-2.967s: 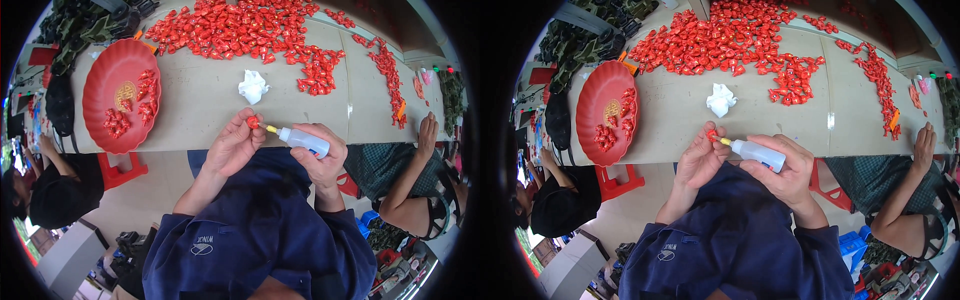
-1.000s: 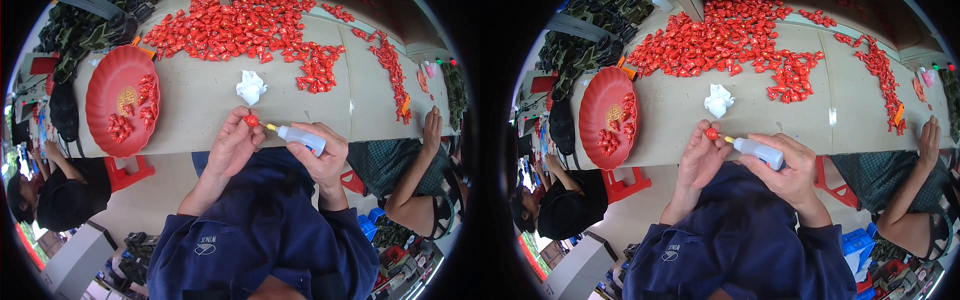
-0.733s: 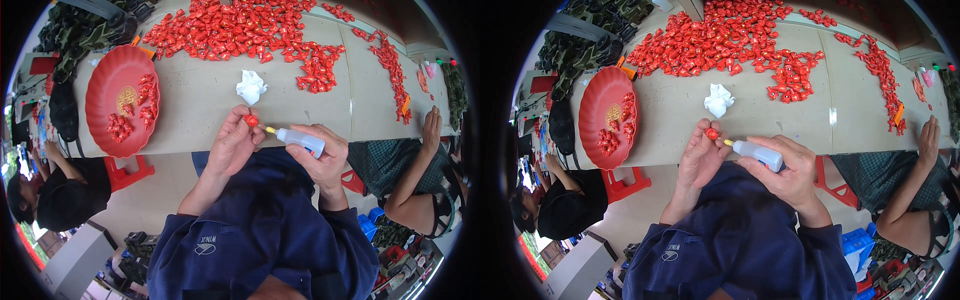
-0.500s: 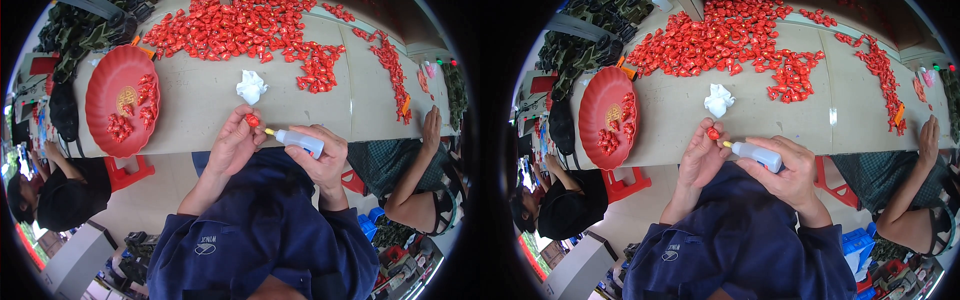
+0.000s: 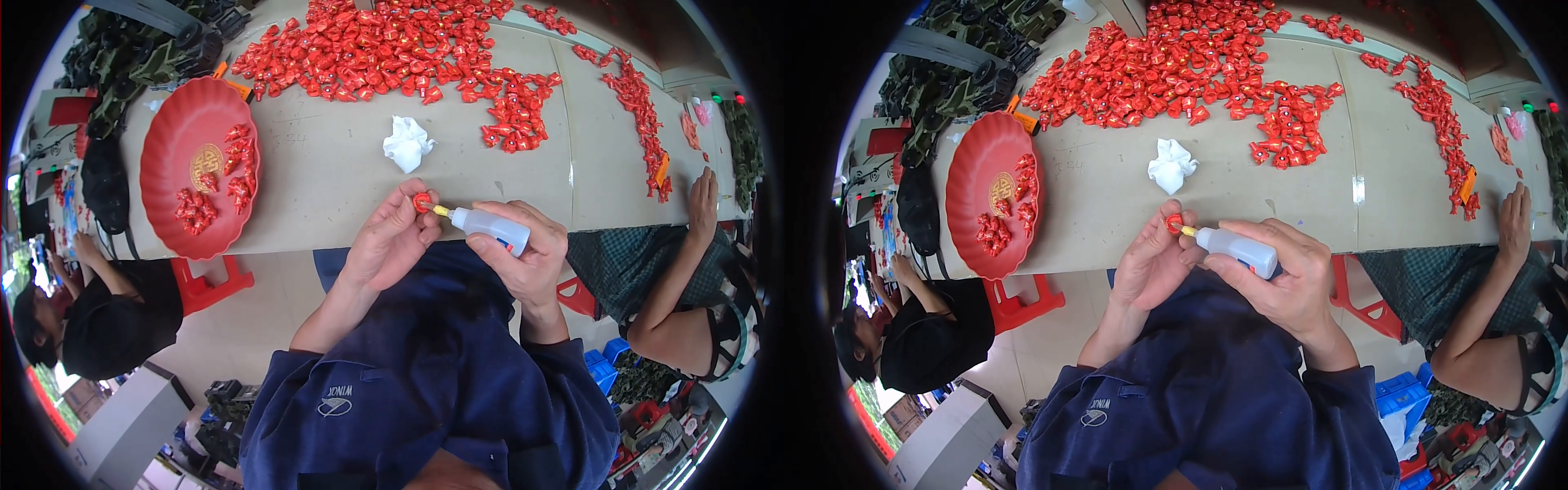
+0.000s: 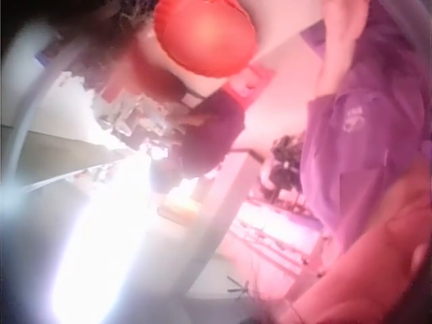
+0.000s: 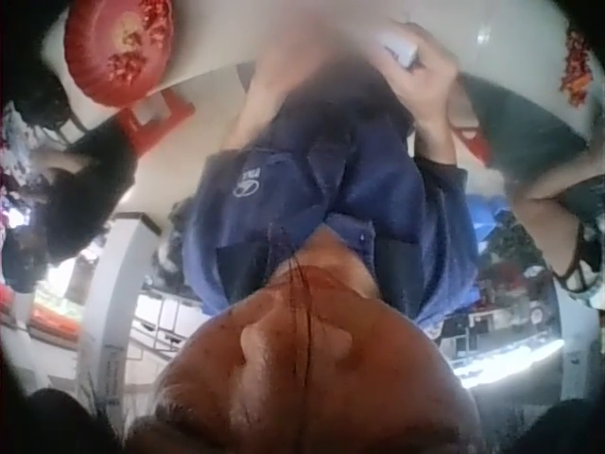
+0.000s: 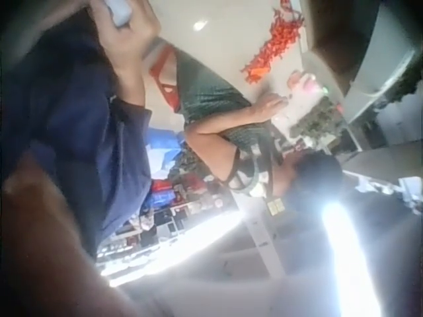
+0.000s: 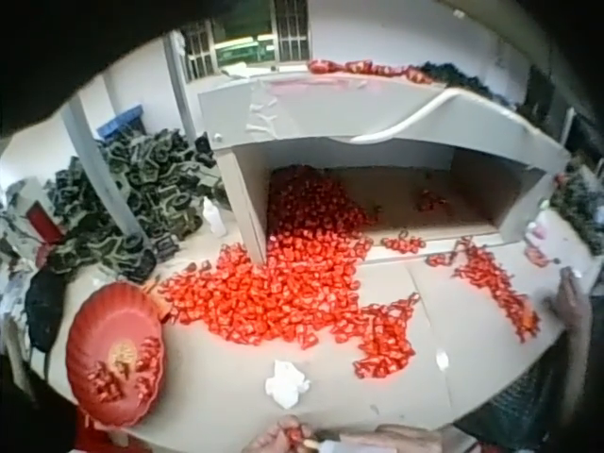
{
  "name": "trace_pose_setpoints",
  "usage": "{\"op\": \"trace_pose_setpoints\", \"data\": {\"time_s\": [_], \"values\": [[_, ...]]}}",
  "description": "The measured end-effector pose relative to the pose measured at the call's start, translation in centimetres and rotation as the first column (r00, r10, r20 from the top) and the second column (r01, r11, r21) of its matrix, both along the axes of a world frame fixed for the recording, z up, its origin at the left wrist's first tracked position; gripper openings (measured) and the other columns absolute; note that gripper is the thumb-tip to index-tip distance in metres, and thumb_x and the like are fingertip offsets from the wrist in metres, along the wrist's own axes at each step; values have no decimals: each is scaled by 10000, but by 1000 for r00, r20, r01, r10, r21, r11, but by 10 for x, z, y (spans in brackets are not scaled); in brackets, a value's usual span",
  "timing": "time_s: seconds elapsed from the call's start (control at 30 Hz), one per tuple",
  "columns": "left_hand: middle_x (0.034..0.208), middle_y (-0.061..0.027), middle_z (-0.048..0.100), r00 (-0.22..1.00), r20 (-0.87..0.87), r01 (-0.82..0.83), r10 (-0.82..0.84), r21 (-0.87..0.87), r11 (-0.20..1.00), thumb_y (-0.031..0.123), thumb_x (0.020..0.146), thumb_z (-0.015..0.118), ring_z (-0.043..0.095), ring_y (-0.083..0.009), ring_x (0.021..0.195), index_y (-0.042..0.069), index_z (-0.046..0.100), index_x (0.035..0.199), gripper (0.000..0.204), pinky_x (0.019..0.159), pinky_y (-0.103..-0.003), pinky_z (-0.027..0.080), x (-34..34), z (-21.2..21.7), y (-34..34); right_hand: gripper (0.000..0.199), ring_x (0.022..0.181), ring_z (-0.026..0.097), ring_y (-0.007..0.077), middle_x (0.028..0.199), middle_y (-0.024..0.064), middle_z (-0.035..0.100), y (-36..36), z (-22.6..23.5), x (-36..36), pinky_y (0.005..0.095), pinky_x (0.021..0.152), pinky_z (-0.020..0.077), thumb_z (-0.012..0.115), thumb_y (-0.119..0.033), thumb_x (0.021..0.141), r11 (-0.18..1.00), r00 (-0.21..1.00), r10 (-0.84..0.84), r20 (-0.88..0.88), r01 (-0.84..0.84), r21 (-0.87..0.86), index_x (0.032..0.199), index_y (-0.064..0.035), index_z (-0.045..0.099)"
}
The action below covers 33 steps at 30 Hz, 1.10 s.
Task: The person applies glue from a glue bottle to small red plastic components and assembles them by hand.
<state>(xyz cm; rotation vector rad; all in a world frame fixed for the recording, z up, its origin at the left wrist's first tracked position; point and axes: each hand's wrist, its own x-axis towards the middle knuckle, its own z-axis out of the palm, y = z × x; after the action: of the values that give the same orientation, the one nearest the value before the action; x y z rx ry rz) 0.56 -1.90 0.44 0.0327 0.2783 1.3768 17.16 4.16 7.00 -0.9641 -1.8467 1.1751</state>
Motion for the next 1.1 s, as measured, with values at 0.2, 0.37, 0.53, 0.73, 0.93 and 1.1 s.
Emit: {"op": "trace_pose_setpoints", "data": {"time_s": [0.2,0.37,0.53,0.73,0.93,1.1], "values": [[1000,-45,515,1000,20,9,-9,-26,1000,196,915,482,475,-116,815,68,479,1070,201,676,-240,387,1,3,1,317,592,591,153,708,94,623,2,0,2,239,524,441,755,-91,662,1000,1000,-10,17,10,14,942,-1,636],[990,-41,533,1000,-11,4,-4,-29,1000,219,915,483,449,-120,818,71,483,1042,195,665,-232,369,1,4,1,313,597,590,154,719,96,628,3,-2,3,241,530,442,752,-81,661,1000,1000,-24,-11,24,20,940,3,634],[988,-40,543,1000,-20,-4,3,-44,999,225,914,484,451,-120,818,77,490,1043,197,662,-230,368,2,5,1,310,598,587,151,721,98,628,4,-2,4,239,530,441,750,-75,663,999,999,-31,-13,31,23,938,6,633],[970,-36,539,1000,-13,-10,9,-44,999,214,909,494,449,-120,815,77,494,1064,207,659,-230,369,1,3,1,322,596,579,137,718,97,624,5,-3,7,230,526,435,747,-66,669,1000,1000,-23,-13,23,1,959,9,627],[950,-31,515,999,-18,-38,37,-31,999,192,904,503,447,-117,814,76,500,1079,210,658,-231,365,-3,3,-1,333,683,579,112,822,95,627,9,-8,9,221,595,448,725,-23,684,997,993,-58,-102,52,-64,995,15,611],[949,-34,510,997,-57,-50,49,-7,999,181,906,499,449,-123,822,89,505,1080,196,656,-230,360,-8,2,-8,330,809,553,113,931,76,598,26,-29,-6,225,692,433,676,1,710,983,987,-141,-83,130,-128,1027,5,585]]}}
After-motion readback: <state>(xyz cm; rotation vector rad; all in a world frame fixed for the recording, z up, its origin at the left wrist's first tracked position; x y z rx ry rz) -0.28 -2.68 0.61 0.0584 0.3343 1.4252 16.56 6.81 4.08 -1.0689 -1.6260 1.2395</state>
